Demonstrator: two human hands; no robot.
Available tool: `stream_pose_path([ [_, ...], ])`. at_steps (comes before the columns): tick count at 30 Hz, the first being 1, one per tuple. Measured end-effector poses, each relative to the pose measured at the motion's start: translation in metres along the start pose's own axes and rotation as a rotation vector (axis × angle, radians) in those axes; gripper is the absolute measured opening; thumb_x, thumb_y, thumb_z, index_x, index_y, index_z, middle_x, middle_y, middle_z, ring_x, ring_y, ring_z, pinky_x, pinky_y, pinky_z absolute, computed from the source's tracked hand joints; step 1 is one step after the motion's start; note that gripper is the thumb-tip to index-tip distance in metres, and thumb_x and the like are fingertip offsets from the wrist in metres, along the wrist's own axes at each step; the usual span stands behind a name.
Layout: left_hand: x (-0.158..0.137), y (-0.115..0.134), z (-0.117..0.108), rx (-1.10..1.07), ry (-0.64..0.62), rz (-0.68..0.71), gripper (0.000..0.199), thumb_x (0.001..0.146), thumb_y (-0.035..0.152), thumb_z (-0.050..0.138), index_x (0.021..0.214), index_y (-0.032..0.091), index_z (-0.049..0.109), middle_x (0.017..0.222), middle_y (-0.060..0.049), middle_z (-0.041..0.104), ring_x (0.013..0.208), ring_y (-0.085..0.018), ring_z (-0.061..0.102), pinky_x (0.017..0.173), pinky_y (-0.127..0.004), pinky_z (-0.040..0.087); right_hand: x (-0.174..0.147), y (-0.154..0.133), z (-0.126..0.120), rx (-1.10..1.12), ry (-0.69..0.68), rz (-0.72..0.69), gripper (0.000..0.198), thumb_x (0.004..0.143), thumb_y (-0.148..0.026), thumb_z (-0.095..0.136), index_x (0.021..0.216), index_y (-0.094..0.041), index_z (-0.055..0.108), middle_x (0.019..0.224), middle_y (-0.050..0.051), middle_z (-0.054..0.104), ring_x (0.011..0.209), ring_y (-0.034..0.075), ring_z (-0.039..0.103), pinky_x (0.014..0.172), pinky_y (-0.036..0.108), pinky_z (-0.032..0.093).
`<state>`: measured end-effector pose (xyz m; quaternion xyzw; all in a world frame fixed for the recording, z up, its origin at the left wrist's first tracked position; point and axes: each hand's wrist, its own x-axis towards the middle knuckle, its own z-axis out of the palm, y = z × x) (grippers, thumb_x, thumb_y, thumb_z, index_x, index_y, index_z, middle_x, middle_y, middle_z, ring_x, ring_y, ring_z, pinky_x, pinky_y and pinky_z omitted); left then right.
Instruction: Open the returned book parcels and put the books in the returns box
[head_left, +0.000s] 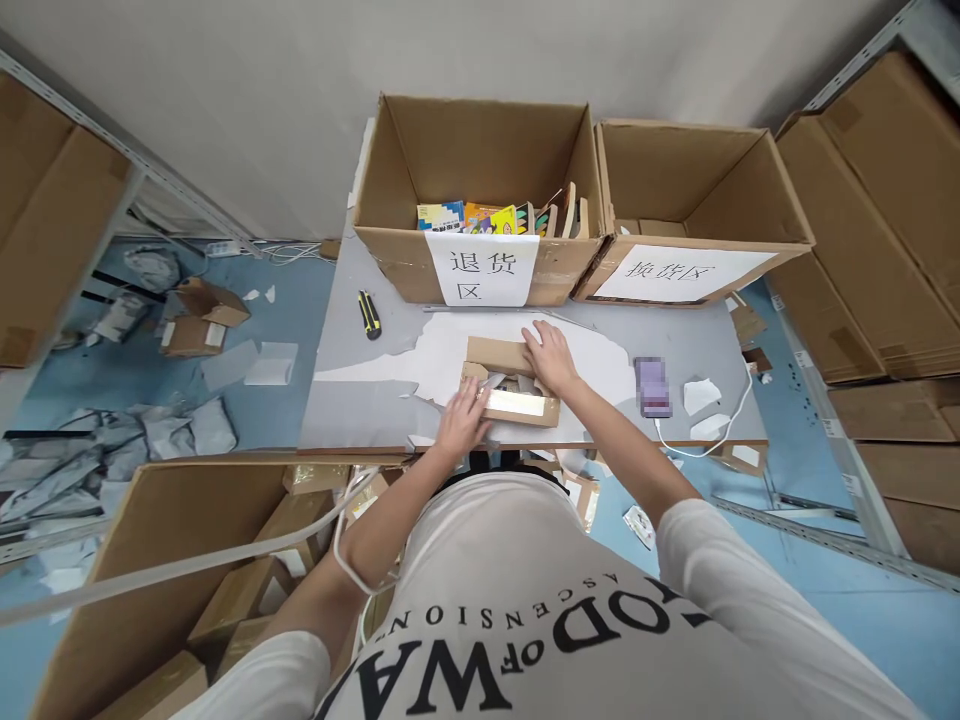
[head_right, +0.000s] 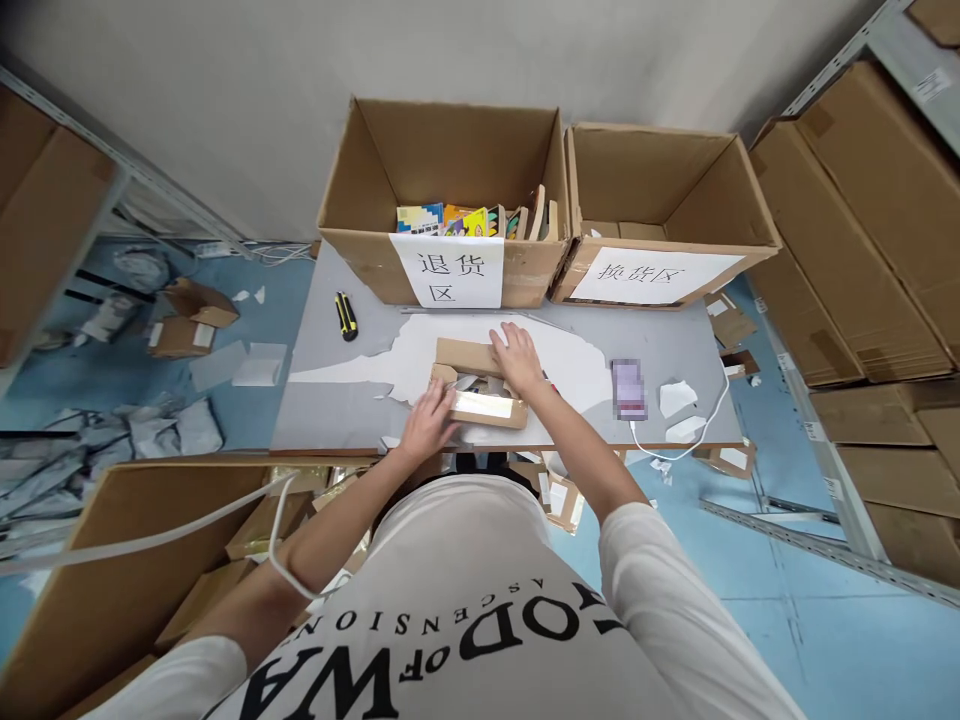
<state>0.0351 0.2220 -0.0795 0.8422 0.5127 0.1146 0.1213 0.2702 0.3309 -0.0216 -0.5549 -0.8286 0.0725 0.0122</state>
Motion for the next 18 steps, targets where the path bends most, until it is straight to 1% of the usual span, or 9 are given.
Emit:
stream_pose_path([
  [1, 0.005, -0.007, -0.008, -0.011, 0.001, -0.046, 0.085, 0.080, 0.037, 0.066, 0.149, 0.010, 0.025, 0.157, -0.025, 0.016, 0.146, -0.034, 0.015, 0.112, -0.051, 0.030, -0.012, -0.007, 0.001, 0.004, 0.048, -0.090, 0.042, 0.098, -0.024, 0.034, 0.138, -0.016, 0.046, 0.142, 0.018, 0.046, 0.128, 0.028, 0.042, 0.105, 0.045, 0.031],
  [3, 0.016, -0.026, -0.022, -0.062, -0.051, -0.069, 0.120, 0.063, 0.047, 0.080, 0.152, 0.007, 0.011, 0.157, -0.029, 0.006, 0.146, -0.038, 0.014, 0.113, -0.051, 0.028, -0.035, -0.021, 0.001, 0.027, 0.006, -0.255, 0.042, 0.098, -0.027, 0.038, 0.138, -0.016, 0.046, 0.136, 0.017, 0.051, 0.124, 0.027, 0.046, 0.103, 0.043, 0.033],
  [5, 0.028, -0.047, -0.031, -0.142, -0.173, 0.028, 0.141, 0.049, 0.051, 0.086, 0.152, 0.006, 0.002, 0.157, -0.030, 0.001, 0.145, -0.040, 0.014, 0.113, -0.049, 0.029, -0.051, -0.033, -0.002, 0.023, -0.128, -0.292, 0.050, 0.093, -0.037, 0.049, 0.136, -0.013, 0.046, 0.123, 0.018, 0.059, 0.112, 0.029, 0.053, 0.096, 0.042, 0.039],
  [6, 0.034, -0.056, -0.033, -0.174, -0.220, 0.072, 0.143, 0.046, 0.052, 0.087, 0.152, 0.006, 0.001, 0.157, -0.029, 0.003, 0.146, -0.039, 0.014, 0.114, -0.048, 0.028, -0.056, -0.038, -0.003, 0.009, -0.195, -0.264, 0.053, 0.090, -0.040, 0.054, 0.134, -0.011, 0.048, 0.116, 0.018, 0.062, 0.107, 0.029, 0.055, 0.092, 0.042, 0.041],
  [9, 0.047, -0.071, -0.029, -0.239, -0.259, 0.103, 0.134, 0.051, 0.051, 0.084, 0.152, 0.006, 0.006, 0.156, -0.026, 0.017, 0.146, -0.035, 0.018, 0.116, -0.042, 0.027, -0.069, -0.048, 0.000, -0.048, -0.253, -0.182, 0.034, 0.091, -0.027, 0.053, 0.121, -0.012, 0.055, 0.109, 0.017, 0.064, 0.099, 0.027, 0.058, 0.087, 0.040, 0.043],
  [11, 0.050, -0.072, -0.023, -0.248, -0.228, 0.050, 0.122, 0.058, 0.046, 0.079, 0.151, 0.006, 0.011, 0.155, -0.024, 0.022, 0.145, -0.032, 0.023, 0.117, -0.040, 0.028, -0.082, -0.052, 0.012, -0.062, -0.172, -0.202, 0.025, 0.093, -0.015, 0.043, 0.114, -0.016, 0.058, 0.115, 0.016, 0.062, 0.101, 0.025, 0.058, 0.086, 0.038, 0.044],
  [13, 0.050, -0.067, -0.019, -0.231, -0.198, -0.003, 0.113, 0.063, 0.039, 0.075, 0.151, 0.005, 0.013, 0.154, -0.023, 0.023, 0.144, -0.031, 0.026, 0.116, -0.038, 0.029, -0.101, -0.053, 0.028, -0.030, -0.084, -0.251, 0.027, 0.093, -0.010, 0.039, 0.109, -0.016, 0.060, 0.123, 0.017, 0.060, 0.109, 0.025, 0.056, 0.092, 0.040, 0.043],
  [16, 0.045, -0.056, -0.025, -0.144, -0.235, -0.019, 0.109, 0.066, 0.035, 0.070, 0.151, 0.006, 0.010, 0.156, -0.024, 0.019, 0.145, -0.032, 0.023, 0.115, -0.042, 0.029, -0.127, -0.046, 0.045, 0.147, -0.023, -0.312, 0.022, 0.092, -0.019, 0.047, 0.107, -0.014, 0.062, 0.133, 0.020, 0.054, 0.126, 0.028, 0.047, 0.104, 0.047, 0.039],
  [18, 0.042, -0.048, -0.040, -0.033, -0.327, -0.015, 0.111, 0.064, 0.036, 0.071, 0.152, 0.007, 0.009, 0.157, -0.024, 0.016, 0.146, -0.035, 0.017, 0.114, -0.050, 0.027, -0.133, -0.035, 0.042, 0.306, 0.001, -0.285, 0.027, 0.092, -0.027, 0.048, 0.111, -0.013, 0.062, 0.136, 0.020, 0.051, 0.131, 0.028, 0.045, 0.106, 0.048, 0.039],
])
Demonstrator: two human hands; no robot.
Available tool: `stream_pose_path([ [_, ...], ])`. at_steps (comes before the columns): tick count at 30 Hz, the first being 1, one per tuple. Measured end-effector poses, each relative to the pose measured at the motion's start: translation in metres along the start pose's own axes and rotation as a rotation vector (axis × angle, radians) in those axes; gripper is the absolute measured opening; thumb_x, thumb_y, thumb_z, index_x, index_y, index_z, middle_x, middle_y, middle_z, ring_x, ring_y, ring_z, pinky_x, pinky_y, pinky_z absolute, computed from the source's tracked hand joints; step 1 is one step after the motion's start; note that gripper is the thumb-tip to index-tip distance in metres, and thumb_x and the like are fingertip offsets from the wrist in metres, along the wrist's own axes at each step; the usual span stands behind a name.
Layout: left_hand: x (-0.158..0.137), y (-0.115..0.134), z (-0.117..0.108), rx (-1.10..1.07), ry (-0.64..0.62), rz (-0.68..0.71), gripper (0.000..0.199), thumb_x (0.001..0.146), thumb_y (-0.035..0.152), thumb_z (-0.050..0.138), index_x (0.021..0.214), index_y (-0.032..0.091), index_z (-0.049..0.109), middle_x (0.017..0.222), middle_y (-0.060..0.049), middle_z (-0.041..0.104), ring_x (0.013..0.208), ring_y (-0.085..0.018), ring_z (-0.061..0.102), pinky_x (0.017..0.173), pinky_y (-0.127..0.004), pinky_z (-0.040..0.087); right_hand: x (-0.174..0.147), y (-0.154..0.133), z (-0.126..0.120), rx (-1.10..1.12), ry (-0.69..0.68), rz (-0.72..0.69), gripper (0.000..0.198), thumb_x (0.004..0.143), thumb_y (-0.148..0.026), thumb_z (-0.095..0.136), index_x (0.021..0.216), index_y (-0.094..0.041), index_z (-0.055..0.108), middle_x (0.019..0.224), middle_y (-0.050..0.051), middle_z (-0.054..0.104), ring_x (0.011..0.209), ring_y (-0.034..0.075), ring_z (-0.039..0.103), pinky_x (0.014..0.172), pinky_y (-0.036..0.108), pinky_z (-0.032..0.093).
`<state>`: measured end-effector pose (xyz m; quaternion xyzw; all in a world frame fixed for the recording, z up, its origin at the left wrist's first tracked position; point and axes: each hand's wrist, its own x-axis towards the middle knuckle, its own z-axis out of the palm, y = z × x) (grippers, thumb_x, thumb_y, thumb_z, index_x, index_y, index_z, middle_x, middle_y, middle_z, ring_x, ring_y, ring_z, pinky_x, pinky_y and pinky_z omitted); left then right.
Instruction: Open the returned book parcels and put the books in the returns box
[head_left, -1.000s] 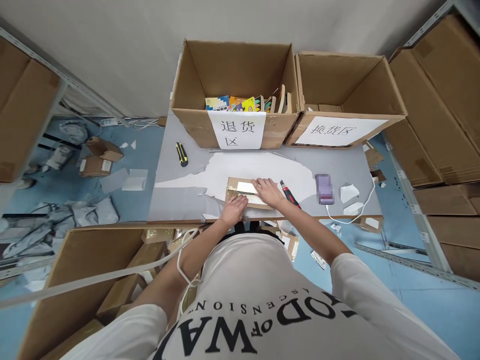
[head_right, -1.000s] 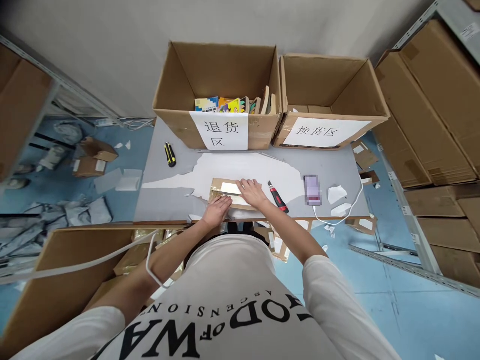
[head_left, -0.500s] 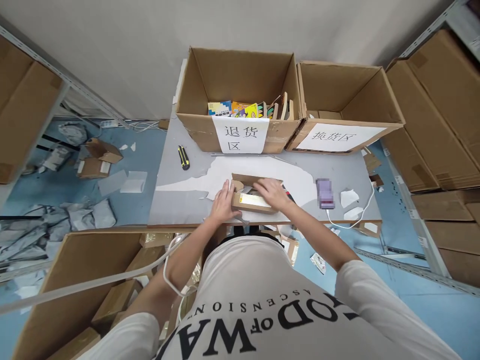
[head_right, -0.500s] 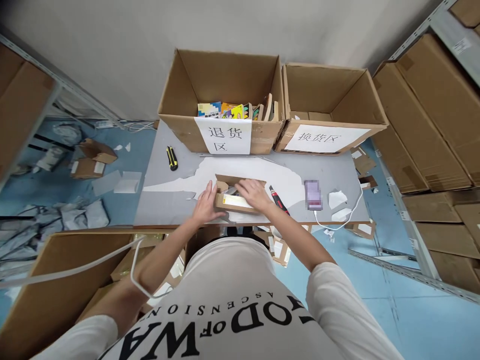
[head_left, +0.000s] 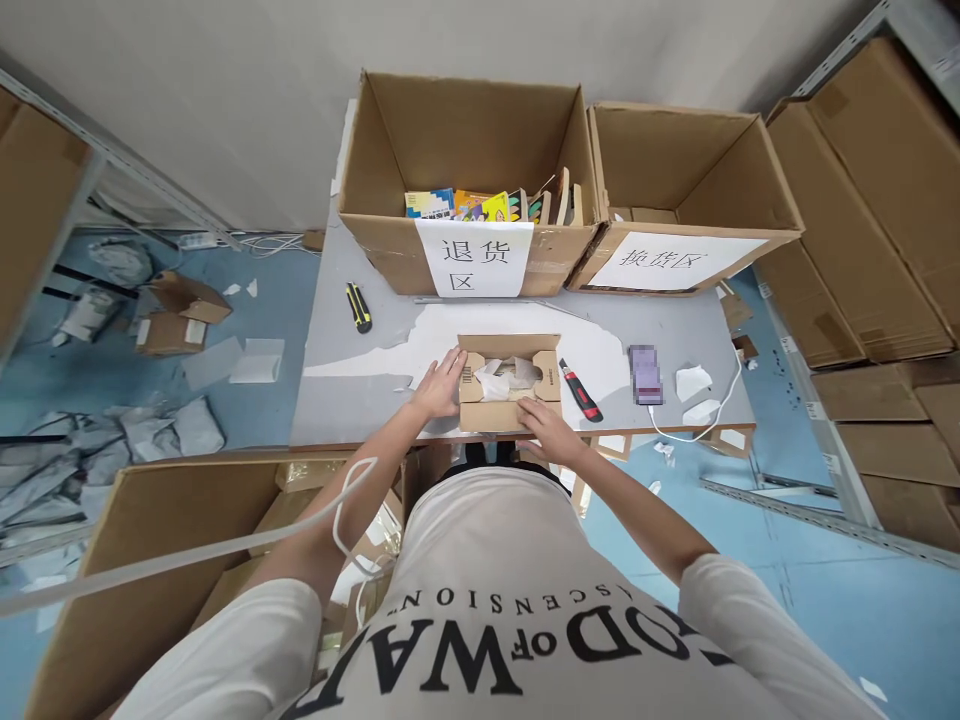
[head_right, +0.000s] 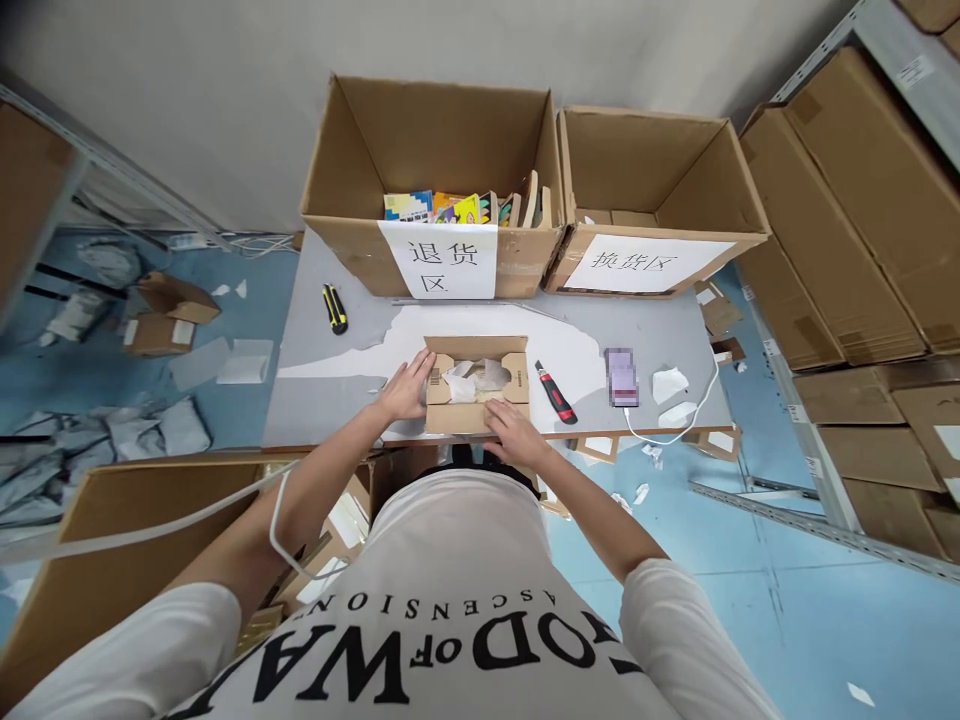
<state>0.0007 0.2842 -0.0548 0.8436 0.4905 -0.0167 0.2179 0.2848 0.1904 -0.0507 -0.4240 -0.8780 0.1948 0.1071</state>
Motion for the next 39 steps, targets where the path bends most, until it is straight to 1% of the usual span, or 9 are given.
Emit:
stream_pose_path([
  [2, -0.008, 0.010, -0.017, 0.131, -0.093, -0.050, 0.109, 0.062, 0.034, 0.073, 0.151, 0.009, 0.016, 0.156, -0.025, 0.020, 0.144, -0.039, 0.021, 0.110, -0.057, 0.027, 0.005, 0.010, -0.019, 0.117, 0.012, 0.051, 0.031, 0.095, -0.025, 0.041, 0.115, -0.015, 0.062, 0.132, 0.017, 0.056, 0.126, 0.024, 0.050, 0.103, 0.043, 0.043],
  [5, -0.011, 0.031, -0.039, 0.274, -0.117, -0.071, 0.067, 0.070, 0.024, 0.064, 0.134, 0.012, 0.048, 0.129, -0.022, 0.058, 0.121, -0.035, 0.054, 0.104, -0.054, 0.031, 0.038, 0.026, -0.054, 0.084, -0.156, 0.049, 0.035, 0.091, -0.012, 0.039, 0.116, -0.016, 0.064, 0.118, 0.012, 0.066, 0.110, 0.020, 0.061, 0.095, 0.035, 0.047],
  [8, 0.004, 0.049, -0.045, 0.294, -0.091, 0.207, 0.024, 0.082, 0.019, 0.049, 0.096, 0.013, 0.067, 0.094, -0.015, 0.071, 0.094, -0.026, 0.065, 0.094, -0.043, 0.037, 0.080, 0.032, -0.072, -0.207, -0.474, -0.020, 0.028, 0.085, -0.009, 0.048, 0.100, -0.014, 0.071, 0.103, 0.013, 0.071, 0.097, 0.024, 0.066, 0.090, 0.036, 0.045],
  [13, 0.041, 0.049, -0.036, 0.341, -0.220, 0.560, 0.028, 0.084, 0.035, 0.050, 0.085, 0.016, 0.070, 0.090, -0.015, 0.071, 0.091, -0.025, 0.063, 0.093, -0.040, 0.036, 0.113, 0.021, -0.066, -0.507, -0.754, -0.047, 0.025, 0.084, -0.028, 0.058, 0.093, -0.010, 0.073, 0.097, 0.017, 0.073, 0.091, 0.027, 0.067, 0.091, 0.040, 0.037],
  [18, 0.044, 0.042, -0.037, 0.297, -0.100, 0.605, 0.034, 0.079, 0.046, 0.055, 0.086, 0.017, 0.071, 0.088, -0.015, 0.069, 0.092, -0.028, 0.060, 0.102, -0.046, 0.028, 0.093, 0.021, -0.073, -0.546, -0.589, -0.100, 0.031, 0.088, -0.025, 0.046, 0.088, -0.009, 0.073, 0.093, 0.018, 0.072, 0.087, 0.025, 0.064, 0.094, 0.042, 0.029],
  [23, 0.021, 0.047, -0.032, 0.250, 0.000, 0.435, 0.031, 0.080, 0.036, 0.054, 0.098, 0.014, 0.068, 0.093, -0.018, 0.066, 0.098, -0.032, 0.056, 0.104, -0.053, 0.023, 0.052, 0.030, -0.079, -0.554, -0.371, -0.019, 0.033, 0.088, -0.013, 0.038, 0.093, -0.008, 0.071, 0.092, 0.018, 0.069, 0.089, 0.027, 0.060, 0.104, 0.048, 0.019],
  [32, -0.009, 0.026, -0.027, 0.163, 0.106, 0.231, 0.060, 0.086, 0.012, 0.033, 0.145, 0.018, 0.039, 0.152, -0.013, 0.037, 0.141, -0.029, 0.029, 0.114, -0.056, 0.013, 0.022, 0.046, -0.059, -0.436, -0.239, 0.191, 0.045, 0.095, -0.034, 0.036, 0.121, -0.003, 0.056, 0.123, 0.023, 0.055, 0.113, 0.033, 0.050, 0.102, 0.045, 0.032],
  [36, -0.022, 0.021, -0.006, 0.148, 0.056, 0.060, 0.059, 0.092, 0.034, 0.035, 0.144, 0.007, 0.038, 0.151, -0.021, 0.035, 0.145, -0.031, 0.023, 0.117, -0.056, 0.005, 0.015, 0.050, -0.046, -0.338, -0.212, 0.219, 0.068, 0.092, -0.051, 0.041, 0.137, 0.001, 0.040, 0.138, 0.028, 0.043, 0.127, 0.037, 0.043, 0.108, 0.047, 0.029],
  [39, -0.026, 0.022, 0.016, 0.083, 0.053, -0.038, 0.095, 0.081, 0.065, 0.046, 0.150, 0.003, 0.023, 0.156, -0.025, 0.019, 0.146, -0.036, 0.016, 0.115, -0.056, 0.011, 0.005, 0.056, -0.025, -0.235, -0.166, 0.222, 0.091, 0.088, -0.062, 0.041, 0.146, 0.005, 0.022, 0.153, 0.031, 0.020, 0.142, 0.039, 0.021, 0.112, 0.049, 0.026],
])
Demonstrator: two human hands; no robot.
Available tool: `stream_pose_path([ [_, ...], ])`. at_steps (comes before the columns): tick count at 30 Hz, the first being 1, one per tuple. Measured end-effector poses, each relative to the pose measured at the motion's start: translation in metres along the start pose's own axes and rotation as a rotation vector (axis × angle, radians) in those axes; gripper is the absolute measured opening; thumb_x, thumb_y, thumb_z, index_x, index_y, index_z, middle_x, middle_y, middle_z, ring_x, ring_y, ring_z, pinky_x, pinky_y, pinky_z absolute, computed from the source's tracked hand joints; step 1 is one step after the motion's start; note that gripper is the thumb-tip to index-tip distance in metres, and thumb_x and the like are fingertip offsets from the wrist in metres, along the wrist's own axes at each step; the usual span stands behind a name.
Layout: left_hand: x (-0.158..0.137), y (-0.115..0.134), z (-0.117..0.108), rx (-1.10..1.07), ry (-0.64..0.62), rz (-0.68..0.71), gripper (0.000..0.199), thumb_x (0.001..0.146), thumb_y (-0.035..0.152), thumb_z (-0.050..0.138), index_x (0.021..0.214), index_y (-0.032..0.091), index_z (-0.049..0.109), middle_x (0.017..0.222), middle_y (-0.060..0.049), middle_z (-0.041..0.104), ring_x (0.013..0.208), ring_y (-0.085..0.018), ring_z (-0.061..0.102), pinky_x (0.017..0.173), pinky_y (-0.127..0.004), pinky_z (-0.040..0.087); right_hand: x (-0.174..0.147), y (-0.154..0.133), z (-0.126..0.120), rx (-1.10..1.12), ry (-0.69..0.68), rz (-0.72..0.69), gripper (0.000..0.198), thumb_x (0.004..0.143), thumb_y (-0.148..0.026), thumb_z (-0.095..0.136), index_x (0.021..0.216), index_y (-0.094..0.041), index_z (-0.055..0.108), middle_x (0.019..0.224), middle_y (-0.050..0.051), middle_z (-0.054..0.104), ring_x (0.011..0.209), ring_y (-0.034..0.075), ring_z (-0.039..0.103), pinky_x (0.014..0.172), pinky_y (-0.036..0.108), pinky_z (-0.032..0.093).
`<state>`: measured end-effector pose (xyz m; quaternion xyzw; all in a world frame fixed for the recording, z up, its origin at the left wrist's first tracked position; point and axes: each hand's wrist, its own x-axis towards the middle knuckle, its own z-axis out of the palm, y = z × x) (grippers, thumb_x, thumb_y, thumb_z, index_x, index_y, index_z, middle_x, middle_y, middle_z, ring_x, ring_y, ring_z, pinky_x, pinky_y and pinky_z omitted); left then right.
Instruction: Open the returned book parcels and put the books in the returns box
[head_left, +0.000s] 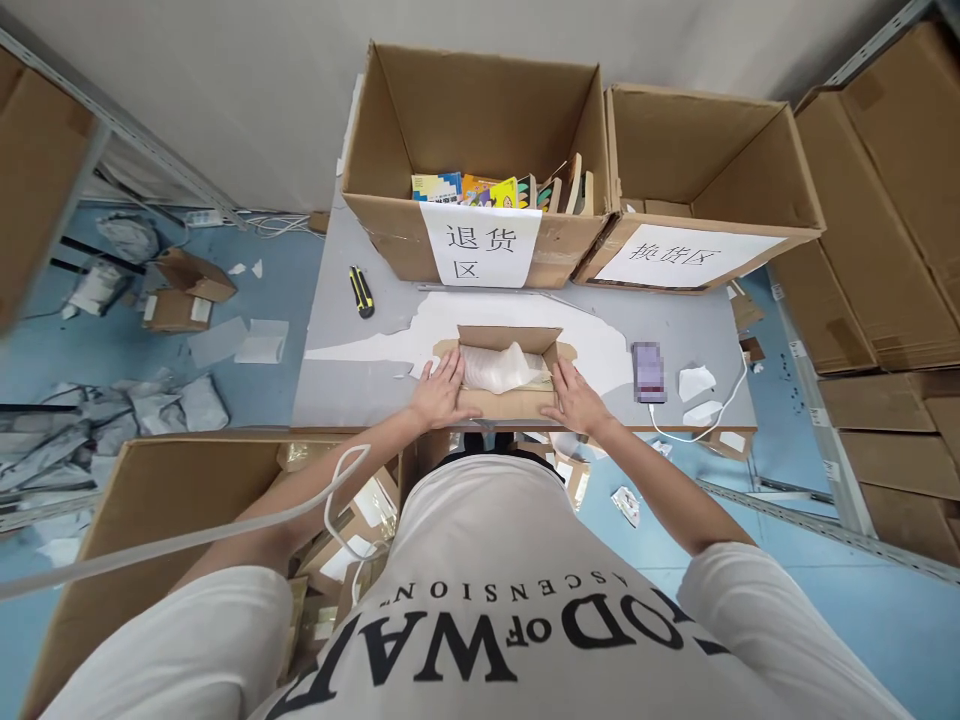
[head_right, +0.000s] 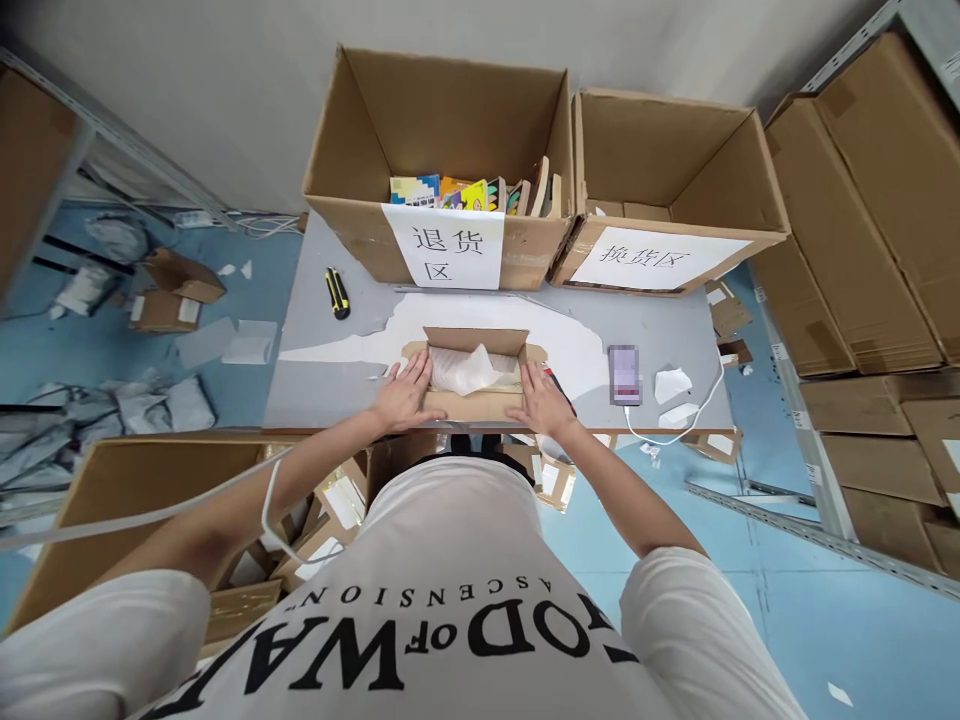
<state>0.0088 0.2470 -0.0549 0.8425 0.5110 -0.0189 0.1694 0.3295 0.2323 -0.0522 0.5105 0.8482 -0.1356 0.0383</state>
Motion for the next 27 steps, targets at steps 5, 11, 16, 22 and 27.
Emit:
stream_pose_path([
  [5, 0.000, 0.009, 0.028, -0.101, 0.099, -0.110, 0.117, 0.072, 0.077, 0.051, 0.151, 0.001, 0.009, 0.157, -0.028, 0.010, 0.147, -0.036, 0.009, 0.115, -0.052, 0.017, -0.008, 0.000, 0.017, 0.104, 0.016, 0.048, 0.093, 0.090, -0.061, 0.038, 0.151, 0.002, 0.006, 0.156, 0.030, 0.010, 0.147, 0.036, 0.009, 0.112, 0.055, 0.024],
  [11, -0.002, 0.014, 0.033, -0.099, 0.120, -0.145, 0.121, 0.069, 0.075, 0.057, 0.151, 0.001, 0.009, 0.157, -0.028, 0.011, 0.147, -0.036, 0.010, 0.115, -0.055, 0.013, 0.012, -0.039, -0.055, 0.026, 0.168, 0.053, 0.077, 0.093, -0.056, 0.035, 0.152, -0.009, 0.020, 0.155, 0.023, 0.025, 0.145, 0.038, 0.017, 0.112, 0.061, 0.018],
  [16, -0.005, 0.017, 0.031, -0.119, 0.135, -0.170, 0.123, 0.067, 0.075, 0.059, 0.152, 0.003, 0.006, 0.157, -0.027, 0.010, 0.147, -0.036, 0.011, 0.115, -0.056, 0.014, 0.082, -0.079, -0.060, 0.169, -0.200, -0.216, 0.065, 0.094, -0.054, 0.038, 0.148, -0.019, 0.035, 0.148, 0.017, 0.041, 0.133, 0.030, 0.044, 0.108, 0.045, 0.034],
  [22, -0.006, 0.019, 0.029, -0.098, 0.129, -0.187, 0.120, 0.067, 0.075, 0.058, 0.152, 0.005, 0.010, 0.157, -0.026, 0.012, 0.147, -0.036, 0.011, 0.115, -0.057, 0.010, 0.121, -0.039, -0.015, 0.134, -0.685, -0.014, 0.084, 0.086, -0.071, 0.037, 0.154, -0.026, 0.016, 0.161, 0.013, 0.010, 0.143, 0.032, 0.030, 0.109, 0.044, 0.035],
  [27, -0.006, 0.020, 0.027, -0.098, 0.129, -0.189, 0.116, 0.069, 0.073, 0.056, 0.152, 0.004, 0.013, 0.157, -0.026, 0.013, 0.147, -0.037, 0.012, 0.115, -0.058, 0.009, 0.117, -0.033, -0.012, -0.032, -0.585, -0.211, 0.072, 0.093, -0.054, 0.040, 0.153, -0.020, 0.021, 0.156, 0.017, 0.028, 0.137, 0.029, 0.040, 0.109, 0.041, 0.035],
])
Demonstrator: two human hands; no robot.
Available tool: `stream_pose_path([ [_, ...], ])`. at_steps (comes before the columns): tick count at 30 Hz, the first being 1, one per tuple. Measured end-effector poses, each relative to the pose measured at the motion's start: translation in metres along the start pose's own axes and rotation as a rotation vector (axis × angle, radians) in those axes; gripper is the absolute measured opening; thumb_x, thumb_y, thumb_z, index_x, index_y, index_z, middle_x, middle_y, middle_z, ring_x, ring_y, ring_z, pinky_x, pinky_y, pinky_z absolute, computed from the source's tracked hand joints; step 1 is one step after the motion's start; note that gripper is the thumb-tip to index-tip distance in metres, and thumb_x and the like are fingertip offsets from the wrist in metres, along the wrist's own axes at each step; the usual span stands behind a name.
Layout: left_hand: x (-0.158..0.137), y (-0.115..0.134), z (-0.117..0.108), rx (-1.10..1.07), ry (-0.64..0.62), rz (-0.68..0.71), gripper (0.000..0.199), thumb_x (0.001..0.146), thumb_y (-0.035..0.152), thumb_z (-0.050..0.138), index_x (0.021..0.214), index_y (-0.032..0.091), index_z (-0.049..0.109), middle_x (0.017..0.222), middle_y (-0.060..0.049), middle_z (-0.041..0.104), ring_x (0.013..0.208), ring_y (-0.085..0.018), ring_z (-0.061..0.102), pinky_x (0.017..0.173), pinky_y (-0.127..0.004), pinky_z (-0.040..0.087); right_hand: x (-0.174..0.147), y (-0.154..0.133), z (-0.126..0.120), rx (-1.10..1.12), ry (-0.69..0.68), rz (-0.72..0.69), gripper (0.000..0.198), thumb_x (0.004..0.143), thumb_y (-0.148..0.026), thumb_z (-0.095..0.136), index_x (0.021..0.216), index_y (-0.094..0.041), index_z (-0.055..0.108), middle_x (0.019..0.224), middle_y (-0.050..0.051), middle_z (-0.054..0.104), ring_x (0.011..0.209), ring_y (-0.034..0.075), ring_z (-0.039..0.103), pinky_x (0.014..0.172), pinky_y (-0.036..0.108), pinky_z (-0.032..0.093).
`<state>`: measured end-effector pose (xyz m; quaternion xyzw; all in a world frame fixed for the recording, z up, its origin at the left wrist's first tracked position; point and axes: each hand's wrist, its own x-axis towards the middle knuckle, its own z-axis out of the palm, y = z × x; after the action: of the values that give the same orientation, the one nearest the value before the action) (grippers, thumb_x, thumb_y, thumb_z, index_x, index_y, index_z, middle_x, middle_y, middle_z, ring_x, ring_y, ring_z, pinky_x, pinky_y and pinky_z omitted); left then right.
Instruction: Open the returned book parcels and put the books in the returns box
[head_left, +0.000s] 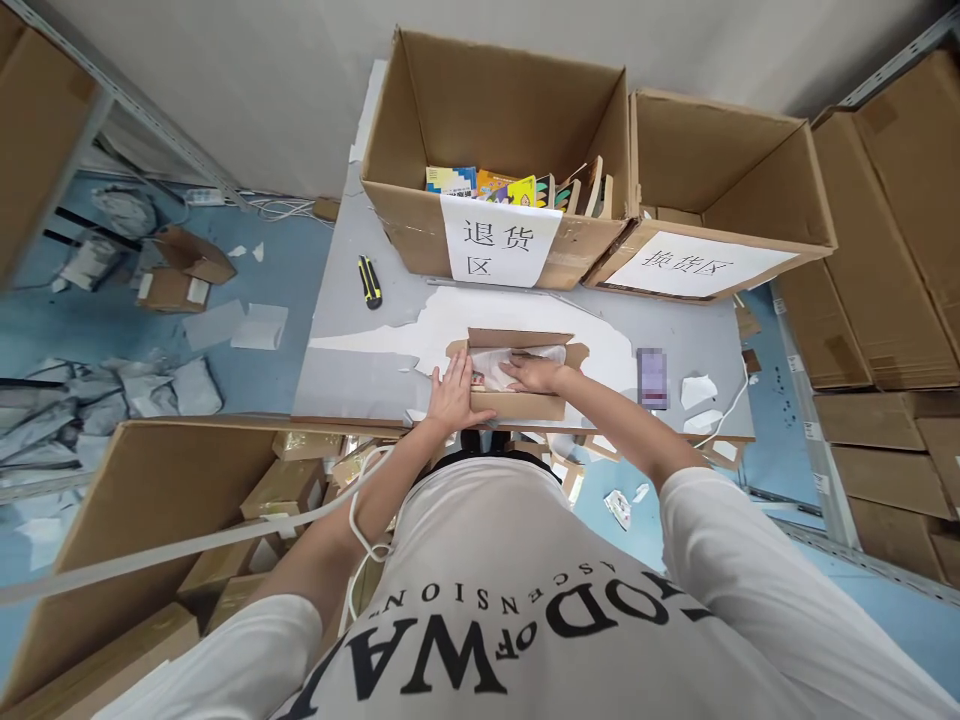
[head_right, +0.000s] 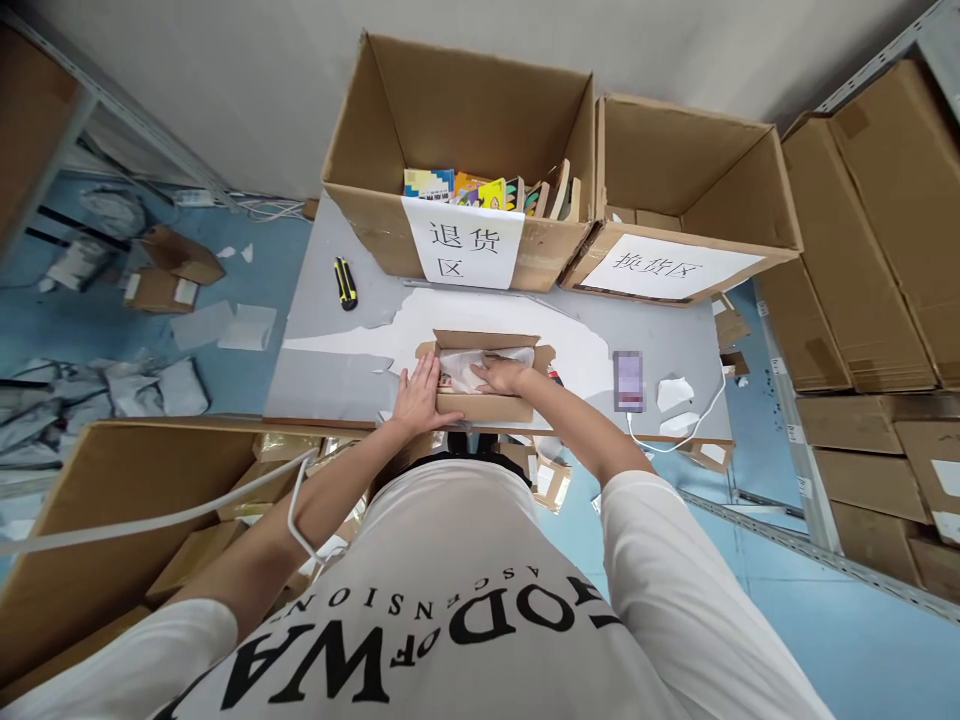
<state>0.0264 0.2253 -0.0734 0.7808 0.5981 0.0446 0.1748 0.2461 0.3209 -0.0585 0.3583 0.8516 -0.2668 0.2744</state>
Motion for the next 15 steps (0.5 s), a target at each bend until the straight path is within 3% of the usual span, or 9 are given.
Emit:
stream_pose_path([
  [4, 0.001, -0.001, -0.002, -0.009, -0.008, 0.018, 0.116, 0.069, 0.073, 0.056, 0.152, 0.004, 0.013, 0.157, -0.025, 0.014, 0.147, -0.037, 0.013, 0.115, -0.058, 0.008, -0.001, -0.023, 0.000, -0.143, 0.067, -0.007, 0.058, 0.098, -0.036, 0.034, 0.152, -0.019, 0.023, 0.141, 0.018, 0.050, 0.119, 0.028, 0.059, 0.098, 0.042, 0.044],
  [8, 0.005, 0.000, -0.001, -0.046, 0.020, 0.005, 0.118, 0.068, 0.074, 0.057, 0.152, 0.006, 0.012, 0.157, -0.024, 0.016, 0.146, -0.037, 0.015, 0.116, -0.058, 0.008, -0.003, -0.029, -0.007, -0.180, 0.185, 0.039, 0.055, 0.095, -0.016, 0.027, 0.150, -0.016, 0.027, 0.126, 0.019, 0.062, 0.106, 0.028, 0.066, 0.088, 0.041, 0.048],
  [15, 0.006, 0.003, 0.001, -0.141, 0.060, -0.080, 0.129, 0.060, 0.074, 0.066, 0.153, 0.010, 0.003, 0.156, -0.023, 0.020, 0.145, -0.036, 0.021, 0.117, -0.056, 0.010, -0.013, -0.014, -0.025, -0.136, 0.137, 0.110, 0.037, 0.089, -0.014, 0.041, 0.124, -0.015, 0.052, 0.107, 0.016, 0.070, 0.098, 0.027, 0.068, 0.079, 0.035, 0.049],
])
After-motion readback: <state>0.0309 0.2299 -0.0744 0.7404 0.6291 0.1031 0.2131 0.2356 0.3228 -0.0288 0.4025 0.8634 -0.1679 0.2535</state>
